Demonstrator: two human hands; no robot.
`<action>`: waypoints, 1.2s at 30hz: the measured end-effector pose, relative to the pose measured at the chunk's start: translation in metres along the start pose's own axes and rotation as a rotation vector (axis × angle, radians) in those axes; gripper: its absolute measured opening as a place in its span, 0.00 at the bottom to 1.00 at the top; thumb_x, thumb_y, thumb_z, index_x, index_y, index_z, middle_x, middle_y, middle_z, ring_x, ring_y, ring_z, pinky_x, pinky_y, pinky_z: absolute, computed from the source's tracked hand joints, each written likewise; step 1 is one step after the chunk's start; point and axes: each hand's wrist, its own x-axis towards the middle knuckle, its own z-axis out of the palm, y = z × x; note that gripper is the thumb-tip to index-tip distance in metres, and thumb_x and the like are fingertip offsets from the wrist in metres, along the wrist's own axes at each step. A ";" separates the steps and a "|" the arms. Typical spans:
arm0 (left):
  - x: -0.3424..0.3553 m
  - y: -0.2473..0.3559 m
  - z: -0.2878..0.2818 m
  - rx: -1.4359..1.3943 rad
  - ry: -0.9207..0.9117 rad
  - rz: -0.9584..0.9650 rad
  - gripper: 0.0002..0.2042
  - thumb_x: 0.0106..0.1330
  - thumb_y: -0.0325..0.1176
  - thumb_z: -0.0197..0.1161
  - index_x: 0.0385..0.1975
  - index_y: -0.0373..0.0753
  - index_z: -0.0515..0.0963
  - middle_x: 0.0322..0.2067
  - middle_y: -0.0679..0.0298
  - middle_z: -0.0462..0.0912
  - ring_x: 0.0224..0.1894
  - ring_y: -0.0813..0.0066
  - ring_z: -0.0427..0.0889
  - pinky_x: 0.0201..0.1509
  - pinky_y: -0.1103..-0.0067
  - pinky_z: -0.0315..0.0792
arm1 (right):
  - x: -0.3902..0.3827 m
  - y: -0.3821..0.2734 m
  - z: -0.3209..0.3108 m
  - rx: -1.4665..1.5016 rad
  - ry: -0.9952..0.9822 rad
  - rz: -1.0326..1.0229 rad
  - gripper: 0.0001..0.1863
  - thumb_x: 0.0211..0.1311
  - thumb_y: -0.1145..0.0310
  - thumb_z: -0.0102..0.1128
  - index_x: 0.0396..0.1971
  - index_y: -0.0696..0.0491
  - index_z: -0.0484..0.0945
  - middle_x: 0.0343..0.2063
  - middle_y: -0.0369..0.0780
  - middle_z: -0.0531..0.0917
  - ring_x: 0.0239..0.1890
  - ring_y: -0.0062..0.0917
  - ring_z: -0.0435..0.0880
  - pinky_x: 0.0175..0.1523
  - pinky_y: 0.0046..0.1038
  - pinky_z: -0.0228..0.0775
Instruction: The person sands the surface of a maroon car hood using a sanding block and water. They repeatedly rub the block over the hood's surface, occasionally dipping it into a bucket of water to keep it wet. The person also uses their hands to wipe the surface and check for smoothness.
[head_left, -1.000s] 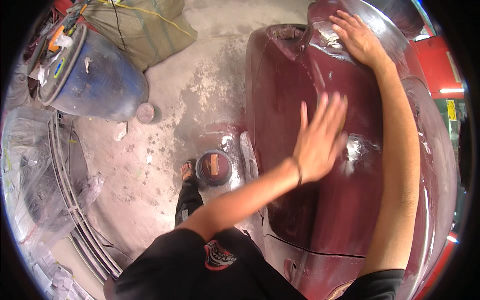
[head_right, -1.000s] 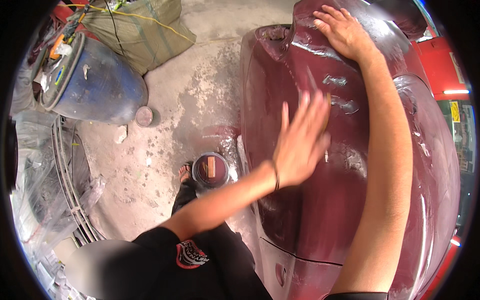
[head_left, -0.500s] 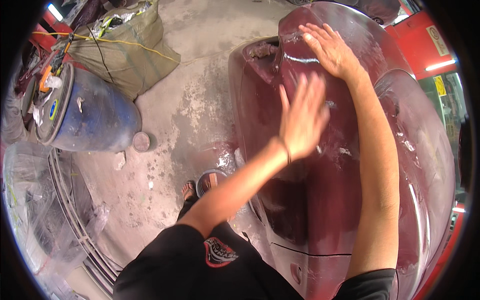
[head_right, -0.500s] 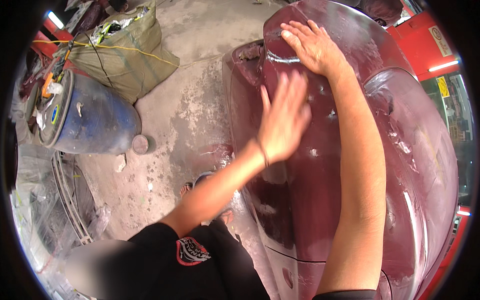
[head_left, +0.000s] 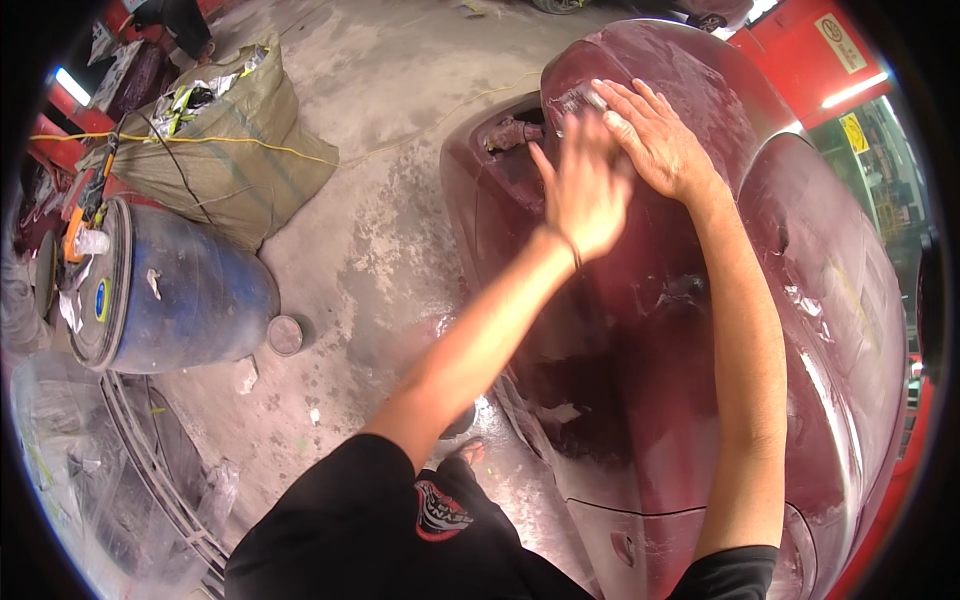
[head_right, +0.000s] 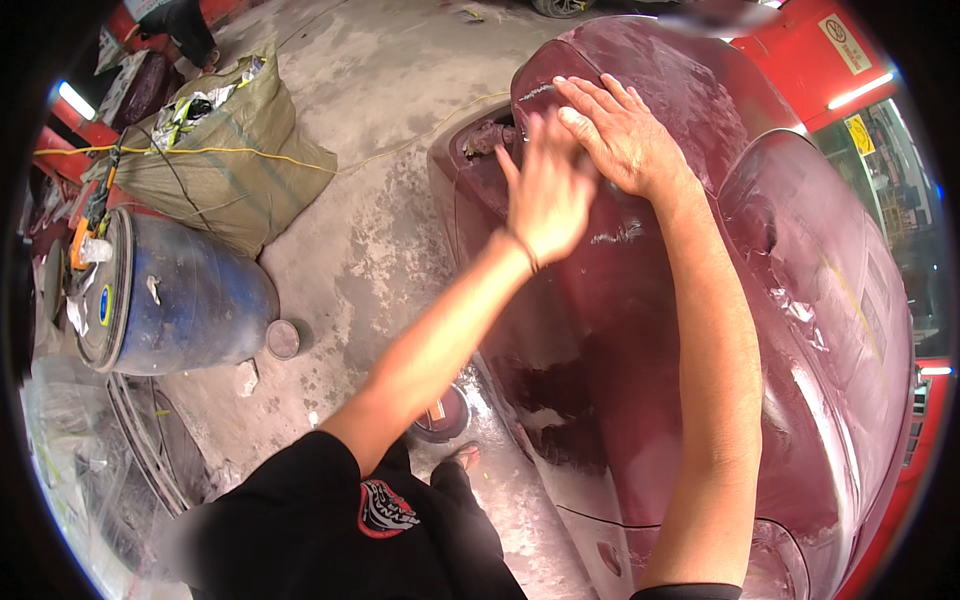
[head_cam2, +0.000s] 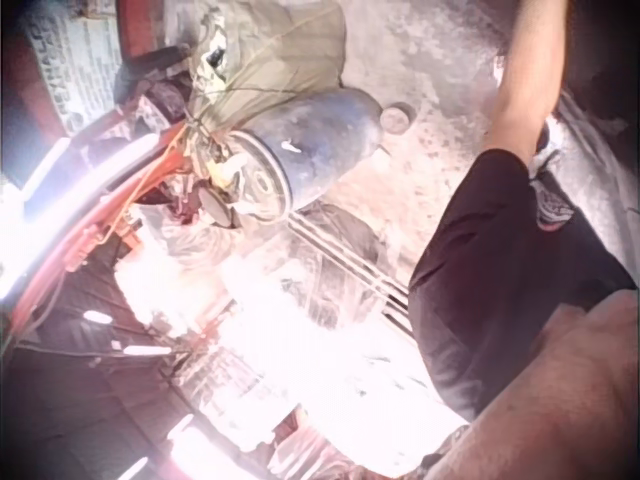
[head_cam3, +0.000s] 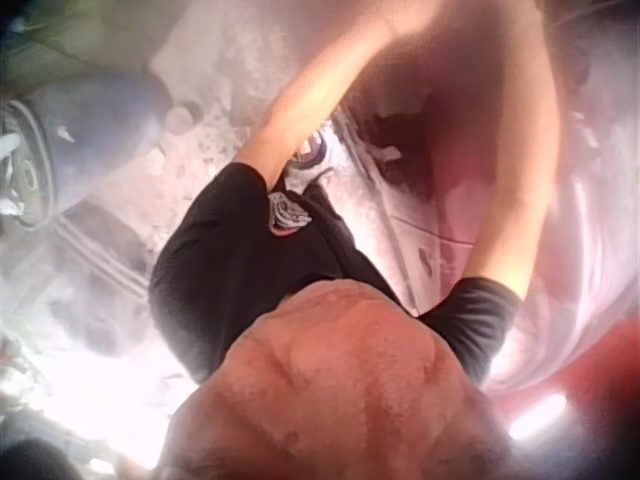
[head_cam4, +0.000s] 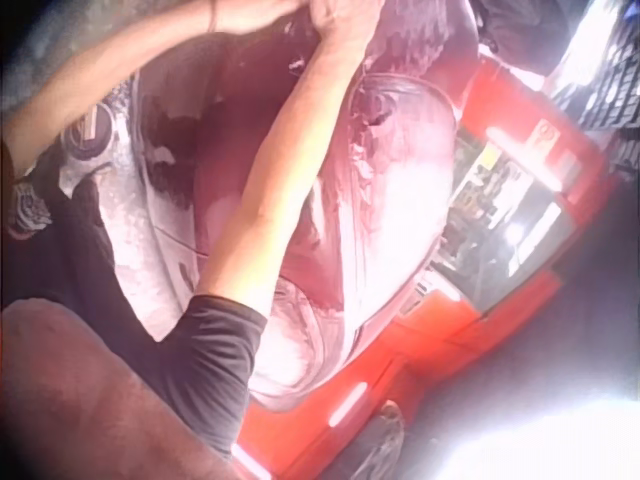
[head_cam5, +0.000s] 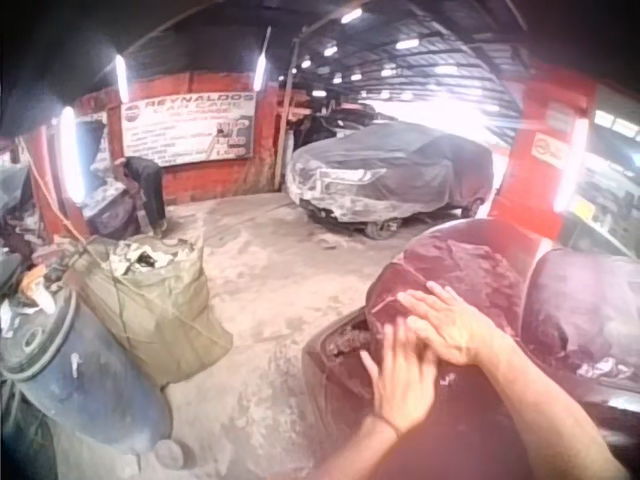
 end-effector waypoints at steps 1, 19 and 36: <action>-0.037 0.022 -0.002 -0.058 0.041 0.090 0.34 0.83 0.46 0.46 0.81 0.30 0.54 0.83 0.44 0.50 0.86 0.41 0.42 0.79 0.27 0.38 | -0.002 0.000 -0.004 0.011 -0.008 0.017 0.37 0.86 0.38 0.31 0.82 0.44 0.61 0.80 0.42 0.66 0.84 0.48 0.55 0.87 0.47 0.44; -0.083 0.026 -0.017 -0.191 -0.186 0.098 0.37 0.85 0.50 0.44 0.86 0.38 0.45 0.86 0.50 0.41 0.88 0.47 0.35 0.81 0.33 0.31 | 0.004 -0.007 0.003 0.091 0.028 0.136 0.41 0.83 0.32 0.31 0.83 0.42 0.58 0.82 0.43 0.62 0.84 0.46 0.57 0.86 0.50 0.47; 0.008 -0.073 -0.050 -0.226 -0.503 0.720 0.33 0.83 0.49 0.48 0.84 0.42 0.57 0.85 0.57 0.49 0.88 0.53 0.43 0.81 0.30 0.30 | -0.006 -0.023 -0.024 0.122 0.234 0.508 0.31 0.85 0.50 0.44 0.79 0.49 0.65 0.79 0.48 0.65 0.82 0.47 0.60 0.85 0.45 0.53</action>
